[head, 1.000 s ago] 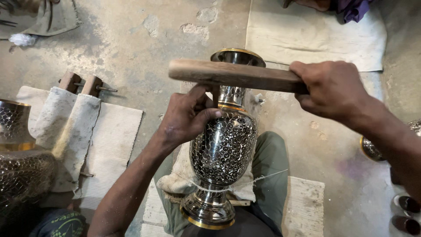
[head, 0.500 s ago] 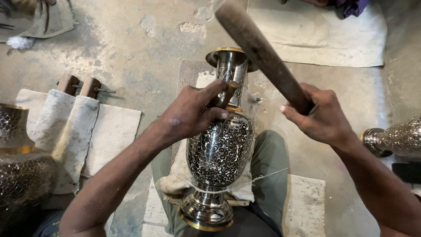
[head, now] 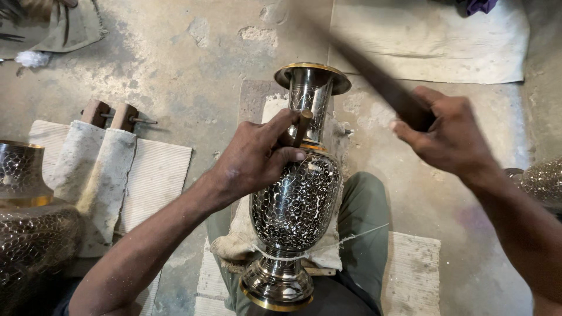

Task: The person sits on the floor with an engraved brass vase held between the legs, holds a chisel against the vase surface, and repeatedly strikes the chisel with a wooden mallet to carve decorative patterns, repositioning the chisel around the vase as they work.

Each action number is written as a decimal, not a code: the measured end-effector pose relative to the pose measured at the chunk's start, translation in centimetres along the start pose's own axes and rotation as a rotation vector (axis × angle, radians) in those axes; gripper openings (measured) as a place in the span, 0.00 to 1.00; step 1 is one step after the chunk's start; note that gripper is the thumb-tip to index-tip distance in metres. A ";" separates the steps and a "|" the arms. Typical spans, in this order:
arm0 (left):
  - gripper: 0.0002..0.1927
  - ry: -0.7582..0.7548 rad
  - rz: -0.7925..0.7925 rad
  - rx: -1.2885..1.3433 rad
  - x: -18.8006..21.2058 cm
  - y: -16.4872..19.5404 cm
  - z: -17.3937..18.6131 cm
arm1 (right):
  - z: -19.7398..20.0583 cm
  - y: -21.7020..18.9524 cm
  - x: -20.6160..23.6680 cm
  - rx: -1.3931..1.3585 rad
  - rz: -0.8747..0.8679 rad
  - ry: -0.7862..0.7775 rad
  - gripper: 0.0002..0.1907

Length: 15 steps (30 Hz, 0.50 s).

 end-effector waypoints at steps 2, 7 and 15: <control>0.24 0.024 -0.055 -0.016 0.0 0.3 0.2 | -0.2 -0.8 0.1 -0.318 0.110 0.015 0.08; 0.25 -0.036 0.012 0.015 -0.1 -0.4 -0.2 | -0.9 0.2 0.2 0.042 0.000 -0.054 0.08; 0.22 -0.029 -0.018 0.002 0.0 -0.4 -0.2 | 0.1 -0.4 0.2 0.116 0.062 -0.019 0.12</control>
Point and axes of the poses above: each hand's wrist, its own x-axis away from the middle knuckle, its own z-axis out of the back of the hand, y = z × x, the point moved 8 cm from there along -x, towards the middle knuckle, and after that the axes turned 2 degrees about -y, right-handed, at the moved point
